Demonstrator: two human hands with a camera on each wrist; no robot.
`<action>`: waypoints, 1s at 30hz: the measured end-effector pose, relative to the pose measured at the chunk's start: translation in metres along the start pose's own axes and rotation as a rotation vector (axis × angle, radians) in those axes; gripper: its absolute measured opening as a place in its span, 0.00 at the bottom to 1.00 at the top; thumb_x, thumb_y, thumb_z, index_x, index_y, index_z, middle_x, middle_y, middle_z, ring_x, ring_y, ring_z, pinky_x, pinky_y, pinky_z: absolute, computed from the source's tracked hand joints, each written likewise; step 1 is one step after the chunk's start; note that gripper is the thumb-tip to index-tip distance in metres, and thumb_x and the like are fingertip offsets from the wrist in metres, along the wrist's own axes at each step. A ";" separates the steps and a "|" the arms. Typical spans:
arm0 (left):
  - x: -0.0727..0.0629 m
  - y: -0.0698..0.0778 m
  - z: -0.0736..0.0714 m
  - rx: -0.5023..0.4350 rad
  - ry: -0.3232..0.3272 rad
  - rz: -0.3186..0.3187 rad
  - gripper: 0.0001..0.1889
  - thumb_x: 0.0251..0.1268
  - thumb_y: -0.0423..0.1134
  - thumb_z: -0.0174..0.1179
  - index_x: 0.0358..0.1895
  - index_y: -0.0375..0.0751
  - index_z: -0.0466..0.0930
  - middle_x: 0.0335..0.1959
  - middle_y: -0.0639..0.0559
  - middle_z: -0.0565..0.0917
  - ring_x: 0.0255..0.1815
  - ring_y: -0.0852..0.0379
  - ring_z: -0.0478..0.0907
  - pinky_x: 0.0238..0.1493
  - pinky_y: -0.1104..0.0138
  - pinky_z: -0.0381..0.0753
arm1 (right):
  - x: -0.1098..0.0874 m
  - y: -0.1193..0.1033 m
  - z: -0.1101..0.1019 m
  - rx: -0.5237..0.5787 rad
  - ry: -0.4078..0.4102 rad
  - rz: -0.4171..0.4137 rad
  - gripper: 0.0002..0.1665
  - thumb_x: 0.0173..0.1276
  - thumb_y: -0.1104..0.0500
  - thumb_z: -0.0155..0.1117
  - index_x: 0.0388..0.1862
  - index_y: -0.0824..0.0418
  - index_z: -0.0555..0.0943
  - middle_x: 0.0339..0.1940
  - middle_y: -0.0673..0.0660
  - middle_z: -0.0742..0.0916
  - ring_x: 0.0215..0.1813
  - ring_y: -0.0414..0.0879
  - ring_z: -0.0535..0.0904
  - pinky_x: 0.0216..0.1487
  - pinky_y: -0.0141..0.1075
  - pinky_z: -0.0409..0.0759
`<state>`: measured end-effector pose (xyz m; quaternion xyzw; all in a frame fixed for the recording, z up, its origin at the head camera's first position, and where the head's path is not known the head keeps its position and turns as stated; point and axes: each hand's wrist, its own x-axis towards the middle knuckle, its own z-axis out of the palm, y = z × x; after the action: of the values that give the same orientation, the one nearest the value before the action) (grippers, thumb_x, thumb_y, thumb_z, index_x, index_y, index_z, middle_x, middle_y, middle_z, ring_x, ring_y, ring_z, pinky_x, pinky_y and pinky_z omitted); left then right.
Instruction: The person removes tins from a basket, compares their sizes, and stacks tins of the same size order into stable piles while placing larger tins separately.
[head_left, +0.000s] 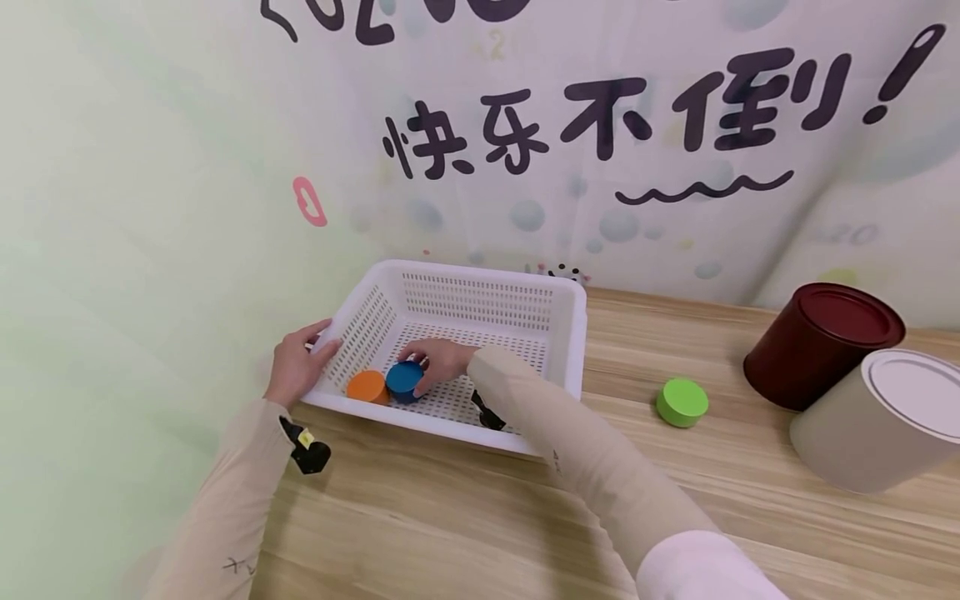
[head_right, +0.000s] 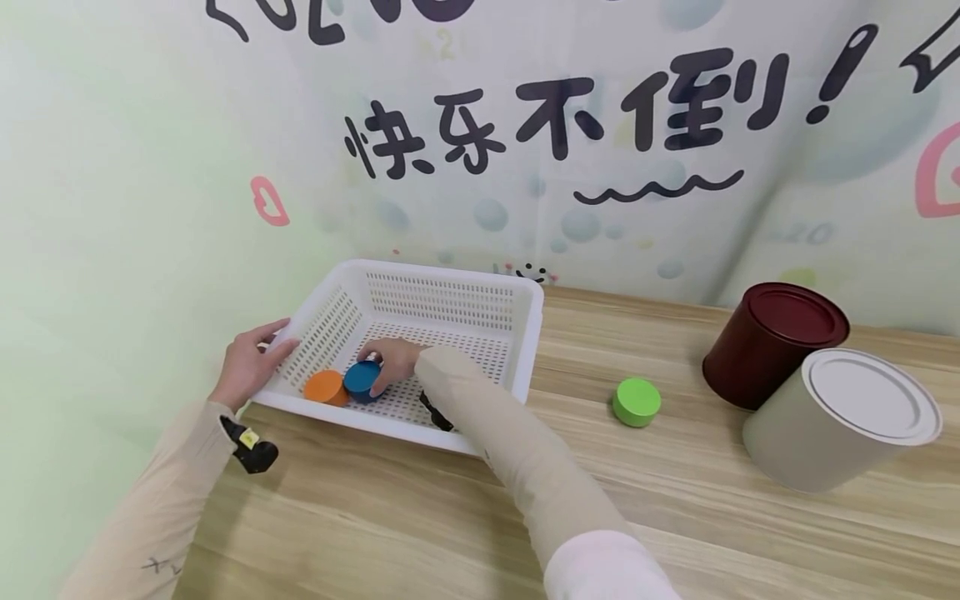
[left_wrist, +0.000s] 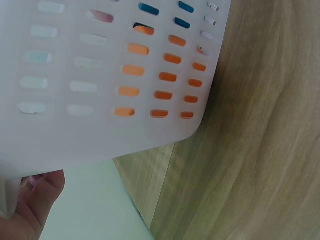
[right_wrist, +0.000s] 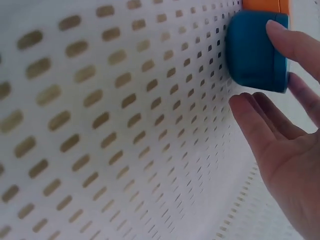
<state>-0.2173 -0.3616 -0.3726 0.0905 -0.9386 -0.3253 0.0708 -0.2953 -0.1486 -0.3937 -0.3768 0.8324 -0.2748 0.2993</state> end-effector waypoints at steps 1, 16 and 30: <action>0.000 0.001 0.000 -0.001 0.000 0.003 0.26 0.64 0.42 0.50 0.63 0.36 0.61 0.40 0.38 0.72 0.35 0.47 0.70 0.30 0.69 0.71 | 0.000 0.000 0.000 0.000 0.002 0.006 0.33 0.53 0.60 0.68 0.58 0.55 0.67 0.57 0.56 0.72 0.54 0.47 0.68 0.54 0.35 0.66; -0.004 0.006 -0.001 0.004 0.015 0.029 0.26 0.63 0.42 0.52 0.62 0.34 0.63 0.41 0.36 0.72 0.35 0.47 0.69 0.29 0.69 0.69 | -0.024 -0.011 -0.026 0.076 0.127 -0.016 0.32 0.52 0.60 0.68 0.54 0.60 0.66 0.54 0.56 0.72 0.54 0.46 0.67 0.53 0.32 0.67; -0.006 0.005 -0.002 0.002 0.007 0.041 0.26 0.64 0.43 0.50 0.62 0.33 0.62 0.41 0.35 0.72 0.35 0.47 0.69 0.29 0.69 0.68 | -0.103 -0.018 -0.047 0.184 0.155 -0.121 0.31 0.51 0.56 0.69 0.52 0.56 0.66 0.51 0.52 0.72 0.54 0.46 0.67 0.49 0.34 0.71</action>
<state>-0.2122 -0.3577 -0.3681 0.0723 -0.9403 -0.3227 0.0806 -0.2643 -0.0662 -0.3198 -0.3747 0.8001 -0.3959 0.2503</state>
